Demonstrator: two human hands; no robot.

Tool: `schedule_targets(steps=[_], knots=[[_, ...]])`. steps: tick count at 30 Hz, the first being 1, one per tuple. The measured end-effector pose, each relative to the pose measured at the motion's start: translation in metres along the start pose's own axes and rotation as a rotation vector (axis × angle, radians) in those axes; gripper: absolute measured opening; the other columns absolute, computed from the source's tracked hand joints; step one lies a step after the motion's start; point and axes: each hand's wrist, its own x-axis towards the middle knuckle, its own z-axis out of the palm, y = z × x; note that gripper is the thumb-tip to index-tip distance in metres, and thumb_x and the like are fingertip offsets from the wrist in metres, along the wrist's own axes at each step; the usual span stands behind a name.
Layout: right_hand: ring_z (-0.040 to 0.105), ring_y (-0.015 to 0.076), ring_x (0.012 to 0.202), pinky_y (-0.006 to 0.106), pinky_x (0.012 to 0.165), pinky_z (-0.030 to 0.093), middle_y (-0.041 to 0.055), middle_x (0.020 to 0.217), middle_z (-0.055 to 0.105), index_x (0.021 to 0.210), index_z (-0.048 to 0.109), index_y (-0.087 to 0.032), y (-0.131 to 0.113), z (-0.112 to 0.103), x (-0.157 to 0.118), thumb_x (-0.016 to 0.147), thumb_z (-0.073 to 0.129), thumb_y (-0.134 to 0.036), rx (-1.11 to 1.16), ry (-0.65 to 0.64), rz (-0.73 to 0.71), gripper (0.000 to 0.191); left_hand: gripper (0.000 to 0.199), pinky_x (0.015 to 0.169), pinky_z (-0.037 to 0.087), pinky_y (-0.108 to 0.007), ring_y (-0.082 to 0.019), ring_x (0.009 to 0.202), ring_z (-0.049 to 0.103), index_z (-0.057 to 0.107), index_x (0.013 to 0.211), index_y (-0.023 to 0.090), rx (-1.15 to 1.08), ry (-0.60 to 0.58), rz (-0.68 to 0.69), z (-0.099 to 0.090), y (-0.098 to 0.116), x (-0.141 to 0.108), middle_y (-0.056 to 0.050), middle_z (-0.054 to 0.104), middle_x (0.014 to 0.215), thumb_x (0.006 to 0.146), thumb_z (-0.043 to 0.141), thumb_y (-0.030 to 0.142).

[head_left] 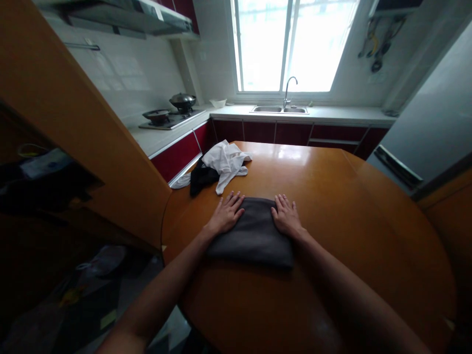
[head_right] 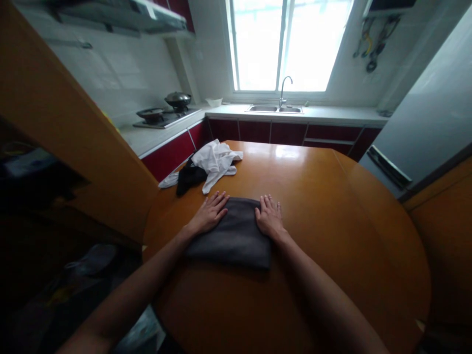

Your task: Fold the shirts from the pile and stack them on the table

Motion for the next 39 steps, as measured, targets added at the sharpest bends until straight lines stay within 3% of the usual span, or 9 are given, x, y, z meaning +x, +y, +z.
schedule_targets(steps=[5, 10, 14, 18, 22, 27, 31, 36, 39], knots=[[0.012, 0.0246, 0.154, 0.054, 0.123, 0.006, 0.0121, 0.165, 0.023, 0.157, 0.030, -0.012, 0.003, -0.008, 0.000, 0.102, 0.033, -0.038, 0.031, -0.031, 0.017, 0.061, 0.058, 0.122, 0.010, -0.056, -0.029, 0.154, 0.012, 0.039, 0.154, 0.025, 0.003, -0.019, -0.003, -0.001, -0.001, 0.002, -0.007, 0.028, 0.164, 0.102, 0.040, 0.049], [0.016, 0.0232, 0.153, 0.051, 0.124, 0.012, 0.0113, 0.164, 0.028, 0.153, 0.038, -0.013, -0.013, -0.028, -0.030, 0.101, 0.035, -0.031, 0.087, 0.095, -0.036, 0.056, 0.058, 0.123, 0.012, -0.052, -0.028, 0.154, 0.013, 0.039, 0.154, 0.023, 0.020, -0.002, 0.024, 0.001, -0.004, 0.002, -0.007, 0.029, 0.164, 0.102, 0.041, 0.048], [0.020, 0.0235, 0.152, 0.049, 0.124, 0.015, 0.0114, 0.161, 0.034, 0.151, 0.044, -0.014, -0.022, -0.017, -0.075, 0.099, 0.040, -0.031, 0.077, 0.009, -0.227, 0.055, 0.060, 0.124, 0.014, -0.050, -0.028, 0.154, 0.013, 0.038, 0.155, 0.020, 0.057, 0.004, 0.054, 0.005, -0.009, 0.003, -0.009, 0.029, 0.164, 0.102, 0.039, 0.049], [0.020, 0.0235, 0.153, 0.047, 0.125, 0.008, 0.0113, 0.162, 0.030, 0.154, 0.038, -0.011, -0.022, -0.003, -0.097, 0.100, 0.039, -0.037, 0.054, -0.025, -0.208, 0.060, 0.061, 0.124, 0.016, -0.047, -0.026, 0.154, 0.012, 0.037, 0.155, 0.019, 0.129, 0.008, 0.070, 0.007, -0.012, 0.004, -0.008, 0.030, 0.163, 0.103, 0.035, 0.051], [0.018, 0.0234, 0.153, 0.046, 0.125, 0.010, 0.0091, 0.164, 0.027, 0.154, 0.039, -0.011, -0.027, -0.016, -0.083, 0.101, 0.035, -0.039, 0.053, -0.012, -0.155, 0.059, 0.062, 0.125, 0.016, -0.046, -0.027, 0.154, 0.013, 0.037, 0.155, 0.017, 0.175, 0.000, 0.067, 0.007, -0.013, 0.004, -0.008, 0.031, 0.163, 0.104, 0.033, 0.051], [0.013, 0.0228, 0.154, 0.048, 0.124, 0.007, 0.0105, 0.165, 0.023, 0.156, 0.031, -0.007, -0.023, -0.034, -0.035, 0.102, 0.032, -0.037, 0.044, 0.115, -0.043, 0.062, 0.062, 0.125, 0.016, -0.046, -0.027, 0.154, 0.013, 0.038, 0.155, 0.016, 0.165, 0.007, 0.065, 0.006, -0.012, 0.004, -0.010, 0.031, 0.163, 0.104, 0.033, 0.051], [0.014, 0.0248, 0.154, 0.050, 0.124, 0.009, 0.0121, 0.164, 0.025, 0.155, 0.032, -0.005, -0.003, -0.018, -0.006, 0.102, 0.032, -0.033, 0.030, -0.010, 0.019, 0.060, 0.062, 0.125, 0.014, -0.044, -0.027, 0.154, 0.012, 0.040, 0.154, 0.014, 0.108, 0.002, 0.046, 0.007, -0.012, 0.004, -0.010, 0.033, 0.162, 0.103, 0.035, 0.050], [0.015, 0.0255, 0.154, 0.052, 0.124, 0.010, 0.0122, 0.165, 0.022, 0.156, 0.029, -0.007, 0.007, -0.012, -0.008, 0.103, 0.030, -0.034, 0.080, 0.023, 0.047, 0.060, 0.062, 0.125, 0.015, -0.044, -0.028, 0.153, 0.016, 0.045, 0.151, 0.016, -0.182, 0.024, 0.013, 0.003, -0.021, 0.010, -0.010, 0.033, 0.162, 0.098, 0.045, 0.049], [0.022, 0.0263, 0.152, 0.048, 0.123, 0.017, 0.0154, 0.163, 0.027, 0.155, 0.033, -0.007, 0.008, -0.023, -0.025, 0.101, 0.033, -0.031, 0.140, 0.130, 0.069, 0.059, 0.064, 0.120, 0.030, -0.041, -0.027, 0.147, 0.034, 0.046, 0.150, 0.016, -0.472, 0.217, -0.122, -0.008, -0.030, 0.008, -0.013, 0.038, 0.159, 0.095, 0.052, 0.048]])
